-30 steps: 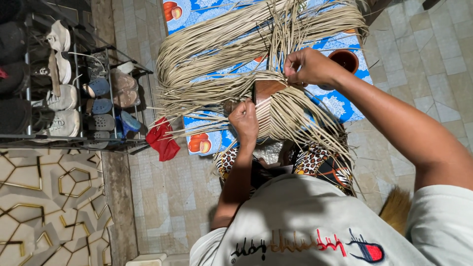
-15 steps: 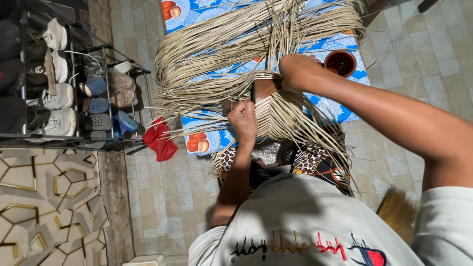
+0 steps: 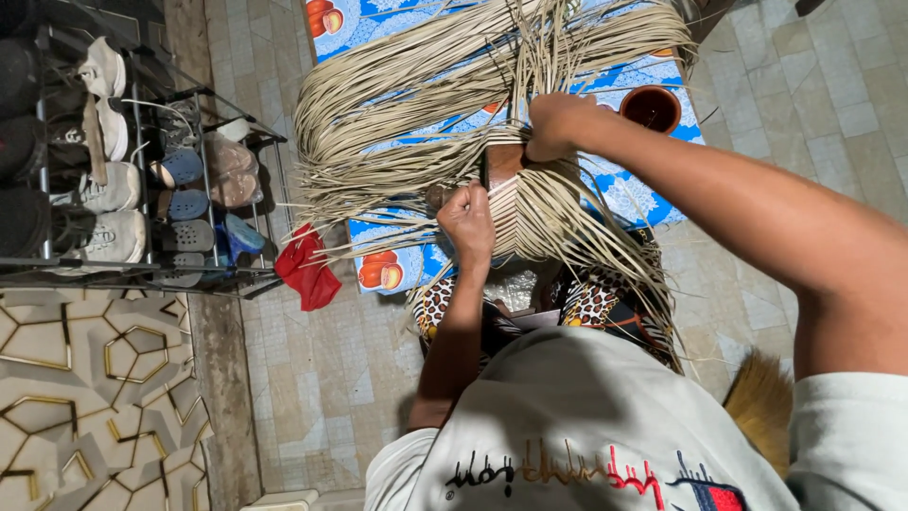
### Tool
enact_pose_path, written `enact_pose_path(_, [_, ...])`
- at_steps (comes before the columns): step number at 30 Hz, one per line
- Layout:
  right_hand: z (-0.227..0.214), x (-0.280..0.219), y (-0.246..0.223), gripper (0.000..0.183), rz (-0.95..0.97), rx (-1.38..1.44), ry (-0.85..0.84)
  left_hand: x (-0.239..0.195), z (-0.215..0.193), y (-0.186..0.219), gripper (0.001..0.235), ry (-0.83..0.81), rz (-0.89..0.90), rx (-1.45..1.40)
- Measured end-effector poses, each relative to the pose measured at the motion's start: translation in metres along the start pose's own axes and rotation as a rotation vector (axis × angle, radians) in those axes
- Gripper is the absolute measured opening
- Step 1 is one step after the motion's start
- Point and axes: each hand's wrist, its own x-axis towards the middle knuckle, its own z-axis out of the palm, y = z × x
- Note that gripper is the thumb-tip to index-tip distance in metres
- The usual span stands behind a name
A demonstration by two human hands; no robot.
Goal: The person weaves a basket by hand using dried palm fronds. They repeatedly interlace the fronds around a partially formed basket base, adjusting and tightening the weave with both hands.
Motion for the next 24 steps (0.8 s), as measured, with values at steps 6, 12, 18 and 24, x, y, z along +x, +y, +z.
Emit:
enact_pose_path(6, [-0.020,-0.021,0.028,0.018,-0.020,0.469,-0.211,-0.001,-0.002,0.015,0.048,-0.101,0.062,-0.123])
enact_pose_path(12, [-0.008,-0.012,0.045,0.021,-0.178,0.596,-0.237,0.000,-0.002,0.021,0.049,-0.090,0.061,-0.058])
enact_pose_path(18, [-0.018,-0.018,0.034,0.010,-0.070,0.578,-0.202,0.000,-0.002,0.027,0.049,-0.087,0.039,-0.070])
enact_pose_path(24, [-0.008,-0.017,0.036,0.032,-0.155,0.879,-0.213,0.000,-0.002,0.031,0.049,-0.082,0.051,-0.043])
